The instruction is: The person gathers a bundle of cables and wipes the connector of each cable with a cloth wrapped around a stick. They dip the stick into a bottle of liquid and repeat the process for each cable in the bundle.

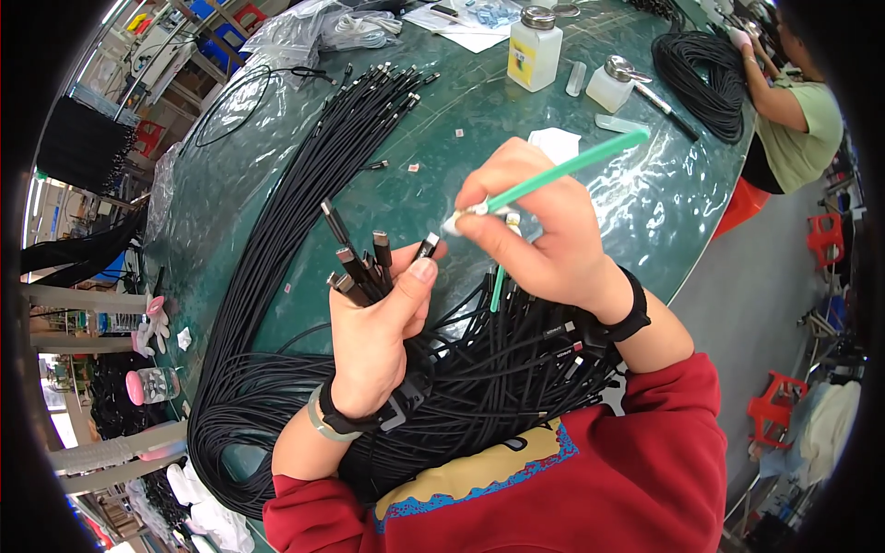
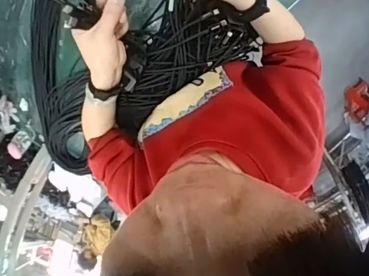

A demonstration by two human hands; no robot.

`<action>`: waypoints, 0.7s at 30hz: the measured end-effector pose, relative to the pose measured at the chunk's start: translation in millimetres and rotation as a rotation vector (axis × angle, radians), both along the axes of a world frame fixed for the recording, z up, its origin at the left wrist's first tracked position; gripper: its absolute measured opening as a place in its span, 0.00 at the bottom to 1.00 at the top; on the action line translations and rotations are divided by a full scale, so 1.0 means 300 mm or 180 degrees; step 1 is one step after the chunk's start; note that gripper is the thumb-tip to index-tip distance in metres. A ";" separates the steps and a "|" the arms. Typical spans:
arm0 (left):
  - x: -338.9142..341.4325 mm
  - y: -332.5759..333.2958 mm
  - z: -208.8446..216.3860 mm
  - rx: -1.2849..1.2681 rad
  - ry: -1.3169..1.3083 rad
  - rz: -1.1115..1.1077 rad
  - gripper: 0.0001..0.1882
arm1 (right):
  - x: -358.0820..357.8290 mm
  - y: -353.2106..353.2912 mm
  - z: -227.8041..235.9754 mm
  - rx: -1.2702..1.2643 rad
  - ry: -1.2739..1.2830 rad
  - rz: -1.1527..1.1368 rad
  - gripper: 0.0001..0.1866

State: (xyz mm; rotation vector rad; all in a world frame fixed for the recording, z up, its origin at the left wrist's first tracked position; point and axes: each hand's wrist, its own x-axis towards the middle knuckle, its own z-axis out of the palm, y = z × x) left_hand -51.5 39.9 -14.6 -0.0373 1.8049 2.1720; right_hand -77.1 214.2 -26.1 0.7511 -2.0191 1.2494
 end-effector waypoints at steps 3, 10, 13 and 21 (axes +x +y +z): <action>-0.004 -0.003 -0.003 0.0232 -0.0104 -0.0033 0.11 | 0.001 -0.018 0.006 -0.0031 0.0211 0.0520 0.07; -0.003 -0.011 -0.005 0.0532 -0.0294 -0.0204 0.11 | 0.002 -0.014 0.009 0.0139 0.0231 0.0270 0.07; 0.005 -0.009 0.003 0.0069 -0.0040 -0.0089 0.11 | 0.014 -0.016 0.007 0.0029 0.0109 0.0171 0.07; 0.006 0.013 -0.002 -0.0543 0.0284 0.0201 0.13 | 0.028 -0.031 0.018 -0.0144 -0.0260 -0.0070 0.06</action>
